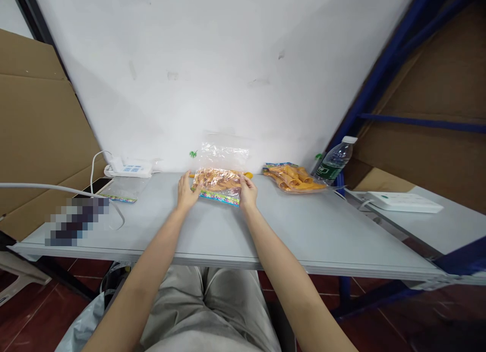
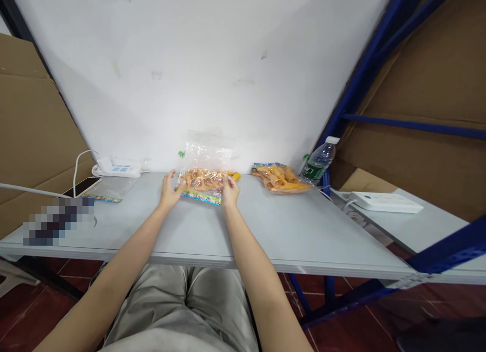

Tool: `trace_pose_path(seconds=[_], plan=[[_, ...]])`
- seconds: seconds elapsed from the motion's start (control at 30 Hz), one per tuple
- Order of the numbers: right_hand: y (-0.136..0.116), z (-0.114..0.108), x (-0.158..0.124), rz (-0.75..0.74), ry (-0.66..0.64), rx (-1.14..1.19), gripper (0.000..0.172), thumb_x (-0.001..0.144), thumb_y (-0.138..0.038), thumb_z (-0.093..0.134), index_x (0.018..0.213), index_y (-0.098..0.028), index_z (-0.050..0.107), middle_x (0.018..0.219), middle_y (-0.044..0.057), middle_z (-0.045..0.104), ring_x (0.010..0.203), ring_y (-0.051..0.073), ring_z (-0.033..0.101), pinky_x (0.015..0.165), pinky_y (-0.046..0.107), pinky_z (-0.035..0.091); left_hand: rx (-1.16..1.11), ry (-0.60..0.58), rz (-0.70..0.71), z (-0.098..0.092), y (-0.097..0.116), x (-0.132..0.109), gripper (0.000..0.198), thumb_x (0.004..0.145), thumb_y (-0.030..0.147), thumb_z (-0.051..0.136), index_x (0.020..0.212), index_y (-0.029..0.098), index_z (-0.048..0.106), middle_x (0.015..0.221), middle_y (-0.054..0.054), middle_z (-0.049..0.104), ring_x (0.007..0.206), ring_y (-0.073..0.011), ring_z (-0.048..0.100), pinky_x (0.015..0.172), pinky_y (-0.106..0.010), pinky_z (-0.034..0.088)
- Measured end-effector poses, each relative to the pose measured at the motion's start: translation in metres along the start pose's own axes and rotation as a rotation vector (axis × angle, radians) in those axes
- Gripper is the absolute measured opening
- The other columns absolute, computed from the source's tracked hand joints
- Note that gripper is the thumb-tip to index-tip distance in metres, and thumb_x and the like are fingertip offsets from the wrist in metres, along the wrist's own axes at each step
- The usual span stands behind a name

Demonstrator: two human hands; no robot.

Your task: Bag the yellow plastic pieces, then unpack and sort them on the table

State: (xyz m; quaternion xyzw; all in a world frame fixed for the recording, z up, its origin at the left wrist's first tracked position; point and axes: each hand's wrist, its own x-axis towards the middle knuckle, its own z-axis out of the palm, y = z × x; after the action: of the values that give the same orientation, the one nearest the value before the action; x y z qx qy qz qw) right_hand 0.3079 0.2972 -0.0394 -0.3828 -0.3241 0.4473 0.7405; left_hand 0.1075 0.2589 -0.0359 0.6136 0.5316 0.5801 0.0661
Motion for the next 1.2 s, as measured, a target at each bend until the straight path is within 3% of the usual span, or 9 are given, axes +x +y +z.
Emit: trace_pose_path(seconds=[0.13, 0.23, 0.33, 0.4, 0.6, 0.73, 0.93, 1.1, 1.2], plan=[[0.0, -0.003, 0.003, 0.015, 0.069, 0.076, 0.045, 0.059, -0.053, 0.076, 0.086, -0.02, 0.064, 0.085, 0.001, 0.069, 0.059, 0.014, 0.063, 0.049, 0.026, 0.051, 0.25, -0.397, 0.35, 0.011, 0.019, -0.016, 0.087, 0.079, 0.05, 0.065, 0.151, 0.021, 0.027, 0.159, -0.015, 0.025, 0.147, -0.03, 0.019, 0.118, -0.048, 0.018], [-0.001, -0.005, 0.004, -0.01, 0.073, 0.118, 0.044, 0.06, -0.053, 0.077, 0.087, -0.021, 0.064, 0.088, 0.002, 0.07, 0.066, 0.016, 0.066, 0.053, 0.027, 0.053, 0.387, -0.588, 0.562, 0.023, 0.028, -0.028, 0.075, 0.088, 0.036, 0.054, 0.154, 0.024, 0.021, 0.161, -0.012, 0.018, 0.15, -0.0265, 0.011, 0.12, -0.051, 0.008], [-0.001, -0.006, 0.006, -0.042, 0.055, 0.121, 0.044, 0.062, -0.054, 0.076, 0.088, -0.022, 0.064, 0.089, 0.003, 0.071, 0.076, 0.017, 0.068, 0.058, 0.027, 0.055, 0.474, -0.591, 0.665, 0.032, 0.031, -0.028, 0.072, 0.086, 0.005, 0.035, 0.153, 0.026, 0.023, 0.159, -0.008, 0.024, 0.149, -0.02, 0.014, 0.12, -0.053, 0.005], [-0.001, -0.006, 0.008, -0.053, 0.044, 0.117, 0.044, 0.063, -0.055, 0.075, 0.089, -0.021, 0.064, 0.09, 0.004, 0.072, 0.079, 0.017, 0.068, 0.062, 0.028, 0.056, 0.506, -0.559, 0.684, 0.033, 0.031, -0.023, 0.078, 0.08, -0.003, 0.03, 0.152, 0.027, 0.026, 0.157, -0.006, 0.029, 0.148, -0.0177, 0.018, 0.12, -0.054, 0.005], [-0.005, -0.002, 0.007, -0.053, 0.006, 0.165, 0.039, 0.065, -0.048, 0.077, 0.091, -0.021, 0.067, 0.093, 0.002, 0.071, 0.083, 0.015, 0.066, 0.066, 0.026, 0.056, 0.532, -0.523, 0.754, 0.021, 0.04, 0.004, 0.067, 0.088, 0.001, 0.03, 0.148, 0.029, 0.037, 0.154, -0.005, 0.035, 0.146, -0.019, 0.025, 0.121, -0.053, 0.01], [-0.011, 0.001, 0.001, 0.026, -0.102, 0.169, 0.039, 0.068, -0.047, 0.076, 0.097, -0.023, 0.067, 0.093, 0.0, 0.07, 0.069, 0.012, 0.065, 0.056, 0.024, 0.055, 0.534, -0.52, 0.795, 0.009, 0.042, 0.023, 0.055, 0.092, 0.009, 0.036, 0.143, 0.028, 0.044, 0.151, -0.007, 0.042, 0.144, -0.0208, 0.03, 0.12, -0.053, 0.012], [-0.02, 0.002, -0.01, 0.104, -0.214, 0.146, 0.045, 0.069, -0.045, 0.076, 0.106, -0.024, 0.063, 0.096, 0.002, 0.071, 0.059, 0.013, 0.066, 0.048, 0.025, 0.054, 0.547, -0.429, 0.704, -0.035, 0.025, 0.064, 0.055, 0.091, 0.007, 0.031, 0.139, 0.026, 0.049, 0.15, -0.008, 0.044, 0.144, -0.0208, 0.03, 0.119, -0.056, 0.008], [-0.021, 0.004, -0.013, 0.131, -0.195, 0.084, 0.039, 0.072, -0.042, 0.074, 0.104, -0.022, 0.063, 0.089, 0.001, 0.072, 0.052, 0.012, 0.064, 0.045, 0.023, 0.052, 0.632, -0.289, 0.564, -0.099, 0.003, 0.095, 0.06, 0.087, 0.007, 0.033, 0.141, 0.029, 0.047, 0.151, -0.006, 0.042, 0.146, -0.0211, 0.027, 0.118, -0.059, 0.002], [-0.018, 0.006, -0.016, 0.146, -0.216, -0.008, 0.035, 0.075, -0.039, 0.072, 0.103, -0.021, 0.063, 0.087, 0.001, 0.072, 0.05, 0.01, 0.062, 0.044, 0.021, 0.051, 0.804, -0.242, 0.366, -0.14, -0.01, 0.1, 0.064, 0.084, 0.005, 0.032, 0.142, 0.029, 0.045, 0.154, -0.004, 0.038, 0.146, -0.0203, 0.025, 0.118, -0.059, 0.003]])
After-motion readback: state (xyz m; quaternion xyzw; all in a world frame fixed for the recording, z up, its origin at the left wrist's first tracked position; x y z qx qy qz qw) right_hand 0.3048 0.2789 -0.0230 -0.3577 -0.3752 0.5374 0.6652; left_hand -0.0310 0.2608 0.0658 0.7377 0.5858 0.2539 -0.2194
